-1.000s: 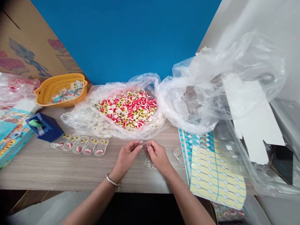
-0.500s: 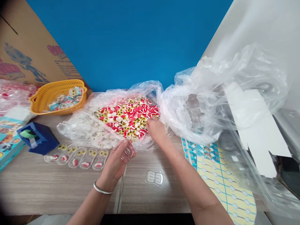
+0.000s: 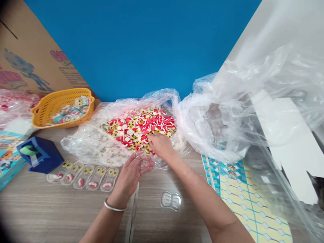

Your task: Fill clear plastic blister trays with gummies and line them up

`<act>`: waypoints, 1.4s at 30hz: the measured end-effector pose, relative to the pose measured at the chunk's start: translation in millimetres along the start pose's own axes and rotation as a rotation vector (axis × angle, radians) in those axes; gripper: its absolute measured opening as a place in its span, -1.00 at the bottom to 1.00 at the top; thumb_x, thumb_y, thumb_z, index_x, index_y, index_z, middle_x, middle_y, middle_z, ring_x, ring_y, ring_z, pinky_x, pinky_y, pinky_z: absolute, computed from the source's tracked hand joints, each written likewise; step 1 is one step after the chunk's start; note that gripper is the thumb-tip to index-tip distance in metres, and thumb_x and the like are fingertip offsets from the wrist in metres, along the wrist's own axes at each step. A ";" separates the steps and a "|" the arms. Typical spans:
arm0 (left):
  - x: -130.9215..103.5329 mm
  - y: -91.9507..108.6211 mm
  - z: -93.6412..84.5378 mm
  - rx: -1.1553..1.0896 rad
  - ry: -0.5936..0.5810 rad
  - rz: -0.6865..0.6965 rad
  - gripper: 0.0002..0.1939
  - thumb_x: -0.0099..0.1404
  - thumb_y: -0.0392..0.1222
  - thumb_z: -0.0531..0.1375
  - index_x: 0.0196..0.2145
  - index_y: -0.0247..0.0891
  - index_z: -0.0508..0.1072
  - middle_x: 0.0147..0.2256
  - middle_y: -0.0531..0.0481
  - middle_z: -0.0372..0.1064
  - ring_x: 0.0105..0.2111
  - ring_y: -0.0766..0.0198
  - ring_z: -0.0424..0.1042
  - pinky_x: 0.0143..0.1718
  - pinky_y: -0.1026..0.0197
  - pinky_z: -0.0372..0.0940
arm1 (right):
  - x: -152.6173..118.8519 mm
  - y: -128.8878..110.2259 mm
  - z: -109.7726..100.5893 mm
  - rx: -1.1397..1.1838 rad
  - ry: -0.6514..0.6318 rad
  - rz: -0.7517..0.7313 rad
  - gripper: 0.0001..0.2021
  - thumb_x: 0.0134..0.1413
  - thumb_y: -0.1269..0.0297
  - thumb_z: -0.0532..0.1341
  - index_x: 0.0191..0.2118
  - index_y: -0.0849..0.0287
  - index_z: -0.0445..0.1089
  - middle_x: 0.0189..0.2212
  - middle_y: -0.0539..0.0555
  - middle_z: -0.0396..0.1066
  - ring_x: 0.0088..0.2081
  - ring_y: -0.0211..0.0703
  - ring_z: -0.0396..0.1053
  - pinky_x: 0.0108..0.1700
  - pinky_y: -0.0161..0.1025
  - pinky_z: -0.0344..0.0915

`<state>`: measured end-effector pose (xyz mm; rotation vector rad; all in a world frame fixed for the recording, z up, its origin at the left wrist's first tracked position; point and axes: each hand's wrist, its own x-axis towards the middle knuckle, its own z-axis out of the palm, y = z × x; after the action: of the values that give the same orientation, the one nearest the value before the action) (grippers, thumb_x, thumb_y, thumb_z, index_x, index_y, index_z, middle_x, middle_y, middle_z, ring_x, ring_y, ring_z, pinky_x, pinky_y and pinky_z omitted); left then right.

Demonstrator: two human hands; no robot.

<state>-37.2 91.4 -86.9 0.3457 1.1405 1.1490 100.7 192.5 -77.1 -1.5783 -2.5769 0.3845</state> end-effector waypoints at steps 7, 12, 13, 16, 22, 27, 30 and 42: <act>3.7 1.7 -4.2 0.051 0.019 0.029 -0.49 0.17 0.01 0.29 0.02 -0.22 0.32 -0.10 -0.17 0.53 -0.31 0.12 0.59 -0.30 0.13 0.45 | 7.9 -1.7 4.5 0.062 0.066 0.071 -0.79 0.31 0.39 0.09 -0.13 0.19 0.50 -0.10 0.19 0.46 -0.16 -0.08 0.45 -0.13 -0.24 0.27; 3.7 1.2 -2.1 0.109 -0.054 0.055 -0.52 0.20 -0.08 0.26 0.08 -0.14 0.39 0.05 -0.11 0.46 -0.18 0.15 0.56 -0.25 0.19 0.44 | -17.8 -5.5 -7.5 0.638 0.015 -0.037 -0.85 0.17 0.46 0.21 -0.25 0.17 0.54 -0.31 0.02 0.49 -0.25 -0.21 0.41 -0.17 -0.31 0.25; 3.2 0.7 -1.0 0.130 -0.077 0.073 -0.52 0.19 -0.13 0.25 0.09 -0.14 0.40 0.06 -0.11 0.45 -0.15 0.16 0.54 -0.24 0.20 0.44 | -23.4 -9.3 -9.2 0.695 -0.016 -0.066 -0.85 0.15 0.48 0.20 -0.29 0.17 0.53 -0.34 0.00 0.49 -0.28 -0.23 0.40 -0.21 -0.32 0.24; 0.5 0.1 2.2 0.184 -0.124 0.106 -0.48 0.14 -0.25 0.19 0.10 -0.16 0.41 0.04 -0.11 0.46 -0.11 0.16 0.50 -0.24 0.22 0.42 | -36.4 -22.6 -12.6 0.706 -0.024 -0.078 -0.83 0.08 0.55 0.19 -0.37 0.16 0.47 -0.40 -0.04 0.48 -0.34 -0.25 0.38 -0.25 -0.33 0.20; -4.0 -1.2 5.9 0.164 -0.132 0.113 -0.58 0.19 -0.22 0.19 0.03 -0.19 0.43 -0.09 -0.08 0.50 -0.19 0.19 0.49 -0.30 0.27 0.39 | -50.3 -36.4 -8.3 0.460 0.116 0.017 -0.93 0.25 0.39 0.19 -0.21 0.14 0.43 -0.30 0.03 0.49 -0.28 -0.17 0.41 -0.21 -0.26 0.27; -0.8 -9.7 6.7 0.095 -0.094 0.156 -0.66 0.23 -0.15 0.22 -0.03 -0.19 0.46 -0.10 -0.06 0.49 -0.17 0.20 0.47 -0.32 0.29 0.38 | -59.4 -30.0 12.8 0.474 0.321 -0.065 -0.82 0.34 0.33 0.14 -0.19 0.10 0.52 -0.15 0.12 0.44 -0.11 -0.12 0.43 -0.03 -0.20 0.36; 1.4 -14.0 4.8 0.046 -0.041 0.160 -0.70 0.25 -0.13 0.22 -0.06 -0.18 0.47 -0.11 -0.04 0.49 -0.16 0.22 0.48 -0.23 0.27 0.39 | -62.9 -25.7 24.1 0.557 0.373 -0.122 -0.80 0.34 0.35 0.14 -0.05 0.11 0.49 -0.09 0.15 0.44 0.00 -0.09 0.41 0.08 -0.15 0.36; 3.0 -10.1 6.2 -0.032 0.053 0.096 -0.67 0.18 -0.11 0.25 -0.09 -0.22 0.40 -0.11 -0.07 0.50 -0.30 0.23 0.52 -0.30 0.22 0.42 | -36.7 -23.3 18.8 0.527 0.317 0.052 -0.78 0.33 0.34 0.12 -0.07 0.10 0.52 -0.12 0.12 0.45 -0.06 -0.11 0.42 0.03 -0.21 0.34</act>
<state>-26.7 91.5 -93.1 0.3497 1.1607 1.2661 93.5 146.8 -87.3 -1.3797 -1.9867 0.6868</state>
